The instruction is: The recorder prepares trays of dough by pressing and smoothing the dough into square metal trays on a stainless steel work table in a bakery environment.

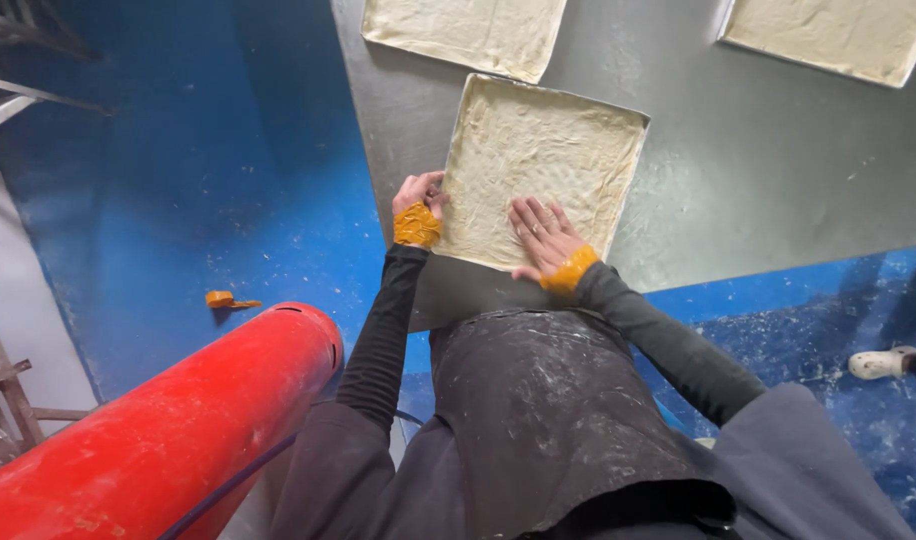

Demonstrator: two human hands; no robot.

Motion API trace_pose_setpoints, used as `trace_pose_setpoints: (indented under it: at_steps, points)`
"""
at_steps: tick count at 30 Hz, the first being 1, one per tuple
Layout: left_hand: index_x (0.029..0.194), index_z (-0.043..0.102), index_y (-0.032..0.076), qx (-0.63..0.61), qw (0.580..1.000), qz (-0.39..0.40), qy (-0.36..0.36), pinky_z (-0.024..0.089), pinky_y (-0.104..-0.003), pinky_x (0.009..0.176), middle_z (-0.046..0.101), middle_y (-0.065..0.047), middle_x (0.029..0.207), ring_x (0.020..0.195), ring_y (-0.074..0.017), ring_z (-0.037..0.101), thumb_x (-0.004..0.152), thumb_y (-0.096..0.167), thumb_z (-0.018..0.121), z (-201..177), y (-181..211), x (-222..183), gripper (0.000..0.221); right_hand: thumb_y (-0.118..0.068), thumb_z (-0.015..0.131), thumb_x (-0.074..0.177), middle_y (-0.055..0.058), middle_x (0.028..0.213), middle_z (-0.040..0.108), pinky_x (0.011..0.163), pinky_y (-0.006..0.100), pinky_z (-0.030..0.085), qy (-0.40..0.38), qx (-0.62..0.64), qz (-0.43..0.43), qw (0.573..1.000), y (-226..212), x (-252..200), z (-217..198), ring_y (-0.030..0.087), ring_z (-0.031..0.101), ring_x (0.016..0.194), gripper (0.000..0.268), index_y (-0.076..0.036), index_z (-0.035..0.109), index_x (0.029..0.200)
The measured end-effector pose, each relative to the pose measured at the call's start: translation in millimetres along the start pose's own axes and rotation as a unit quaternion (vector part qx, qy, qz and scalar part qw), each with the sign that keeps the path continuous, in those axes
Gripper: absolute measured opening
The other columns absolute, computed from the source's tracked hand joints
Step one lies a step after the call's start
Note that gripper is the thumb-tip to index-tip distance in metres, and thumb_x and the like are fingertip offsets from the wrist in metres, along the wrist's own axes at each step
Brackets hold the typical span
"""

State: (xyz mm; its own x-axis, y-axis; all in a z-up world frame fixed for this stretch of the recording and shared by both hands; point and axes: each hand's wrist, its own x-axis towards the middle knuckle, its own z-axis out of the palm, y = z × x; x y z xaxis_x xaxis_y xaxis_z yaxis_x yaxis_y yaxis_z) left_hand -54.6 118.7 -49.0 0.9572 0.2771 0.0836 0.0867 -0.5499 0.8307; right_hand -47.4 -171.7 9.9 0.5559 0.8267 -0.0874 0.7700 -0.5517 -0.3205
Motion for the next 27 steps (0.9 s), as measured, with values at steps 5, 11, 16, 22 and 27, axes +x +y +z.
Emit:
trace_pose_setpoints:
  at_steps: [5, 11, 16, 22, 27]
  points:
    - [0.112, 0.073, 0.012, -0.006, 1.0, 0.011, 0.013, 0.052, -0.034, 0.063, 0.061, -0.006, 0.08, 0.064, -0.0195, 0.062, 0.076, 0.002, 0.078, -2, -4, 5, 0.038, -0.067, 0.05, 0.09, 0.018, 0.172, 0.009, 0.127, 0.053, 0.005, -0.013, 0.002, 0.06, 0.998, 20, 25, -4, 0.034, 0.005, 0.159, 0.107, -0.001, 0.01, 0.163]
    - [0.113, 0.074, 0.013, 0.006, 1.0, -0.002, 0.006, 0.052, -0.033, 0.061, 0.062, -0.006, 0.082, 0.061, -0.0186, 0.063, 0.076, 0.002, 0.078, 2, -3, -1, 0.039, -0.071, 0.048, 0.093, 0.02, 0.173, 0.003, 0.127, 0.052, 0.005, 0.006, -0.014, 0.169, 0.985, 61, 34, -2, 0.037, 0.003, 0.16, 0.11, 0.001, 0.005, 0.164]
    - [0.114, 0.074, 0.013, 0.0, 1.0, -0.008, 0.013, 0.052, -0.033, 0.061, 0.062, -0.006, 0.084, 0.061, -0.0185, 0.062, 0.076, 0.003, 0.079, 3, 2, 0, 0.04, -0.07, 0.045, 0.101, 0.021, 0.175, 0.008, 0.132, 0.051, 0.01, 0.111, -0.001, 0.238, 0.965, 104, 38, -8, 0.035, 0.007, 0.163, 0.105, 0.002, 0.009, 0.168]
    - [0.114, 0.073, 0.012, -0.006, 1.0, -0.005, 0.001, 0.053, -0.033, 0.062, 0.062, -0.006, 0.084, 0.062, -0.0181, 0.063, 0.078, 0.002, 0.078, 6, 4, 0, 0.038, -0.072, 0.042, 0.104, 0.022, 0.172, 0.024, 0.131, 0.052, 0.018, 0.118, -0.039, 0.24, 0.963, 112, 46, -23, 0.035, 0.02, 0.161, 0.098, 0.003, 0.023, 0.164]
    - [0.115, 0.073, 0.011, 0.006, 1.0, -0.016, 0.007, 0.053, -0.034, 0.062, 0.061, -0.007, 0.082, 0.064, -0.0206, 0.063, 0.077, 0.001, 0.079, 6, 4, -5, 0.039, -0.072, 0.04, 0.104, 0.028, 0.168, 0.026, 0.129, 0.053, 0.017, 0.088, -0.019, 0.285, 0.954, 113, 54, -32, 0.041, 0.023, 0.158, 0.099, 0.008, 0.027, 0.16]
